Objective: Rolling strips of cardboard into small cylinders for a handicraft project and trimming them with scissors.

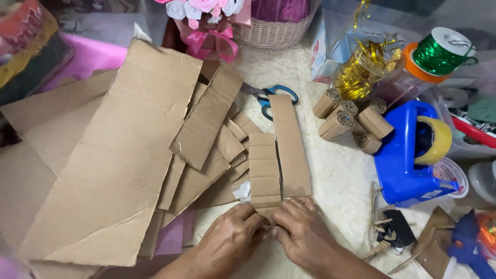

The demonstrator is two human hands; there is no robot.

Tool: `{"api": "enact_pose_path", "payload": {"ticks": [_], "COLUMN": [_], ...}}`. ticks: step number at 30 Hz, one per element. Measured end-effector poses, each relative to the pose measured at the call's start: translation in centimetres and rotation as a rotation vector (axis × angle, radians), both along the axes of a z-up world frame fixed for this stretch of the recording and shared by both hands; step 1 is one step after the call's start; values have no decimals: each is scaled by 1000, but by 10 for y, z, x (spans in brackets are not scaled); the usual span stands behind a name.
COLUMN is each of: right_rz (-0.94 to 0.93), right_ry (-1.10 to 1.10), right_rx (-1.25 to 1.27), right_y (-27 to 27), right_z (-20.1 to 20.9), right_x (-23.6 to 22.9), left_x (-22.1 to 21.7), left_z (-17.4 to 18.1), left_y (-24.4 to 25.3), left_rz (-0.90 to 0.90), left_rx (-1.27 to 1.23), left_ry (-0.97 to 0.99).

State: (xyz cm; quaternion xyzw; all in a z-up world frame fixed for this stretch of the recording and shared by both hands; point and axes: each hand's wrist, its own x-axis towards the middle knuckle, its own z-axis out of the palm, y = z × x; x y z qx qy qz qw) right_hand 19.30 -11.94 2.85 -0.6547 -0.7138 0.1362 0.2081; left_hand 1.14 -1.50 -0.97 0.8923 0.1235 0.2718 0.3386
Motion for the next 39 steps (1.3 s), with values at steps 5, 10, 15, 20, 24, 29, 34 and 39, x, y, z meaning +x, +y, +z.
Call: {"api": "enact_pose_path", "payload": {"ticks": [5, 10, 15, 20, 24, 29, 34, 39], "right_rz": [-46, -43, 22, -26, 194, 269, 338, 308], "right_ry": [23, -18, -265, -322, -271, -390, -250, -12], "right_rx": [-232, -203, -55, -79, -123, 380, 384, 74], "right_y": [11, 7, 1, -10, -30, -35, -25, -19], "right_z": [9, 7, 39, 93, 56, 15, 32, 28], "right_x": [4, 4, 7, 20, 16, -3, -5, 5], "left_x": [-7, -2, 7, 3, -5, -5, -1, -6], "left_z": [4, -1, -11, 2, -2, -5, 10, 20], "left_y": [0, 0, 6, -3, -24, -28, -25, -24], "left_rz": [-56, -47, -12, 24, 17, -24, 3, 152], "left_rx": [262, 304, 152, 39, -66, -144, -216, -399], "left_ry": [16, 17, 172, 275, 219, 370, 359, 419]}}
